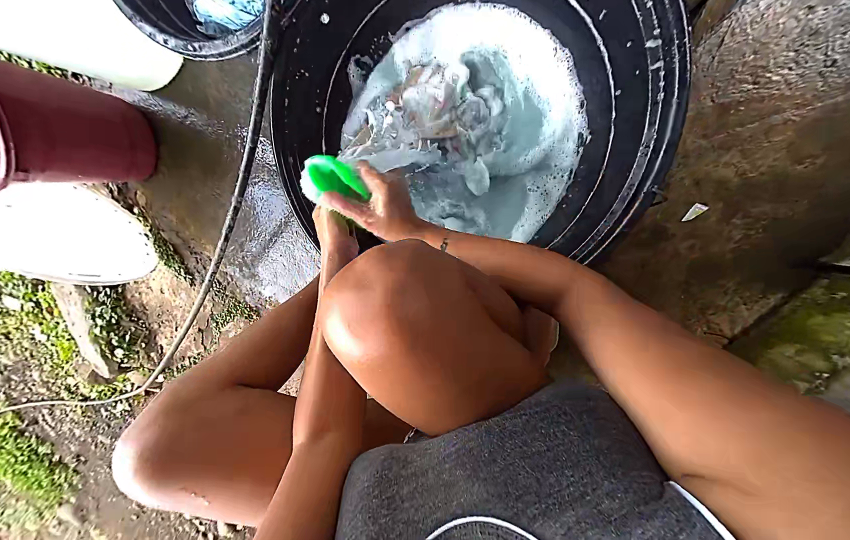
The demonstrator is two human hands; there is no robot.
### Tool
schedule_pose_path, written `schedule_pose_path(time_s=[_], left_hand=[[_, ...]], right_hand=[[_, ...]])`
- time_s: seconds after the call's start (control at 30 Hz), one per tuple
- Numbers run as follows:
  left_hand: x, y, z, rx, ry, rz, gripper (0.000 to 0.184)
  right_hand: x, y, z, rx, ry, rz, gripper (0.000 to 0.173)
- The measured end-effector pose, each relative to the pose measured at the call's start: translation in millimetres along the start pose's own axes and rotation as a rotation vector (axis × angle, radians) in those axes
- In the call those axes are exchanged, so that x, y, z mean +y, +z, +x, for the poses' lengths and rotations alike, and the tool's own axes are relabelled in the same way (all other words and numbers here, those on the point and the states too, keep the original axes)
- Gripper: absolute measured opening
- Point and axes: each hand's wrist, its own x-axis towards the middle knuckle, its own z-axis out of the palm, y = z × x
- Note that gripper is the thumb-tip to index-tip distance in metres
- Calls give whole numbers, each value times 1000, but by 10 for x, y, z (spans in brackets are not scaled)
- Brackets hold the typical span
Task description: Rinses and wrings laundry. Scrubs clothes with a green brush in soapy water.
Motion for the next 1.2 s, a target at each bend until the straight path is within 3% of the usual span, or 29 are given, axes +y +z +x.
schedule_pose_path(time_s=[0.07, 0.17, 0.23, 0.27, 0.33, 0.43, 0.5, 0.63, 0.7, 0.77, 0.87, 0.93, 1.07, 1.2], left_hand=[[225, -113, -31, -14, 96, 26, 32], [556, -119, -103, -6, 127, 38, 45], [595, -99, -85, 1, 146, 31, 46], [586, -110, -64, 16, 148, 28, 45], [551, -182, -29, 34, 131, 46, 43], [543, -122, -52, 42, 110, 33, 34], [649, -80, -137, 45, 104, 17, 31], [863, 18, -212, 9, 115, -11, 42], [840, 2, -145, 30, 122, -15, 41], [795, -20, -100, 28, 136, 2, 39], [771, 127, -147, 40, 169, 49, 33], [986, 191, -234, -15, 189, 117, 32], [1672, 330, -453, -198, 269, 110, 37], [2290, 271, -618, -366, 374, -180, 45]], right_hand=[[124, 73, 189, -135, -81, -82, 51], [1077, -154, 571, -236, 242, -426, 58], [1465, -339, 641, -170, 395, -470, 74], [1424, -361, 632, -124, 422, -445, 75], [931, -229, 445, -11, 364, -248, 64], [-67, 119, 171, 3, 53, 198, 43], [64, 206, 166, -89, 15, 125, 48], [1265, -485, 383, -233, 385, -433, 66], [1405, -678, 452, -115, 469, -459, 70], [955, -573, 374, 21, 380, -262, 62], [-118, -111, 207, 96, 56, 188, 44], [-34, -38, 154, -15, 52, 136, 49], [1298, -874, 200, -298, 327, -523, 63], [1293, -1957, 264, -174, 460, -709, 67]])
